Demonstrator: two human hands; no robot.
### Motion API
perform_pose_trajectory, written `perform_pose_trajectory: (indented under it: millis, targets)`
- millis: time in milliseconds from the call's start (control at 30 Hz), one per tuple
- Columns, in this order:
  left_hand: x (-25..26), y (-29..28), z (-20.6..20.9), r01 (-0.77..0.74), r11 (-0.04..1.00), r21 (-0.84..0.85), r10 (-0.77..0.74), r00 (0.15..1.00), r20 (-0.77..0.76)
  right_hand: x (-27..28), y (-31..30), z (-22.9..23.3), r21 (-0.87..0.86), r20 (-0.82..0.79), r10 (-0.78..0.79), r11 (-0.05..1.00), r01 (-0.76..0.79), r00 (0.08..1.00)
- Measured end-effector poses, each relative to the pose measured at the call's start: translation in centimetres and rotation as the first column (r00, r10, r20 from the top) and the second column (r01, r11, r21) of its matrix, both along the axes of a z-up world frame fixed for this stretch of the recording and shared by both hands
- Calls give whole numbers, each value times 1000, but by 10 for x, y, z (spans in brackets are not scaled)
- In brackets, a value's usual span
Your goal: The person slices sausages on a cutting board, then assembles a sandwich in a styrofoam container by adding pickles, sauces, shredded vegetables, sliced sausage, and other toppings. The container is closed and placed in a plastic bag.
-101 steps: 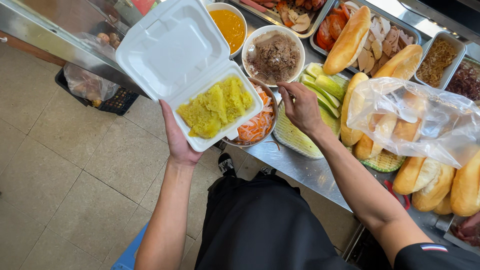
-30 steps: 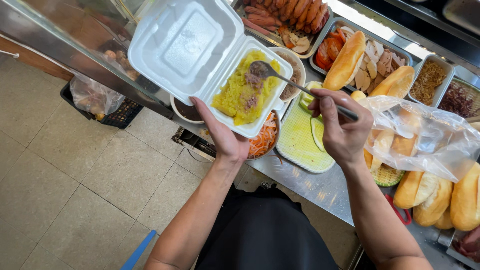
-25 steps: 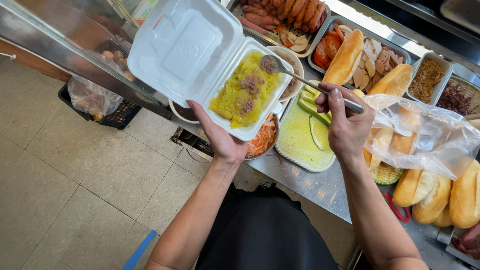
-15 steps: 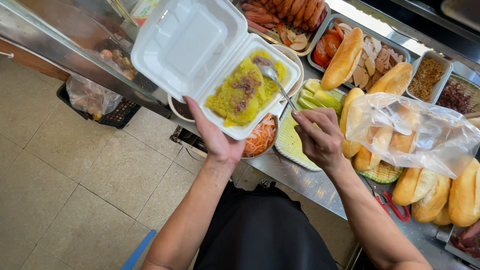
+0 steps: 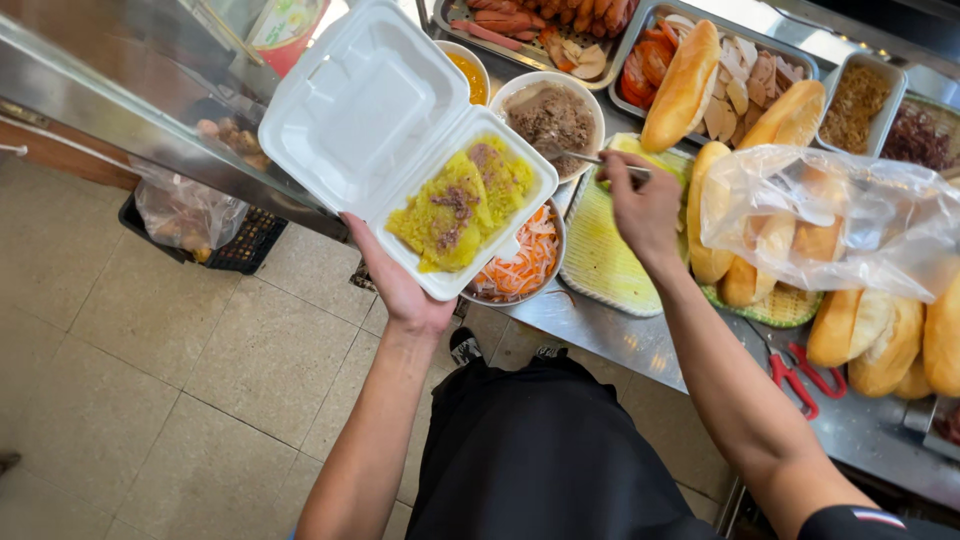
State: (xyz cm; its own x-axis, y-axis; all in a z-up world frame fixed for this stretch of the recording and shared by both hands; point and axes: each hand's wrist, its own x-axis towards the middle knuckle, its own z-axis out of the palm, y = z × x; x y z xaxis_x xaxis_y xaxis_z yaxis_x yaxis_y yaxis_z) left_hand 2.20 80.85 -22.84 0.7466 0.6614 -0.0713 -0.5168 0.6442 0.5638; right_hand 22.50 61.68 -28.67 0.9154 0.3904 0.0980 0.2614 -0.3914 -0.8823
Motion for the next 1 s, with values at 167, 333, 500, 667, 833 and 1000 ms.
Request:
perform_pose_trajectory:
  millis: [167,333,500,667,833,1000]
  targets:
    - [3,-12,7,224,974,-19,-225,974,-16,-10,10,-29,-11,60,28,1000,-27,998]
    - [28,-50,-2,519,855,-2,-517,851,-93,-53,-87,-32,-38,202,-118,991,128,972]
    - [47,-116,-28,826,552,-114,-833,551,-46,-118,-229,-51,-347,121,-537,765,543,835]
    - [52,-202,-64,950,294,-107,-956,291,-40,-136,-346,-87,-483,449,-403,641,596,798]
    - [70,-295,-113,948,288,-136,-956,276,-98,-120,-392,-93,-490,382,-166,798,352,909]
    - [87,-349,-162,919,372,-134,-909,331,-255,-142,-438,-71,-706,196,-122,671,227,973]
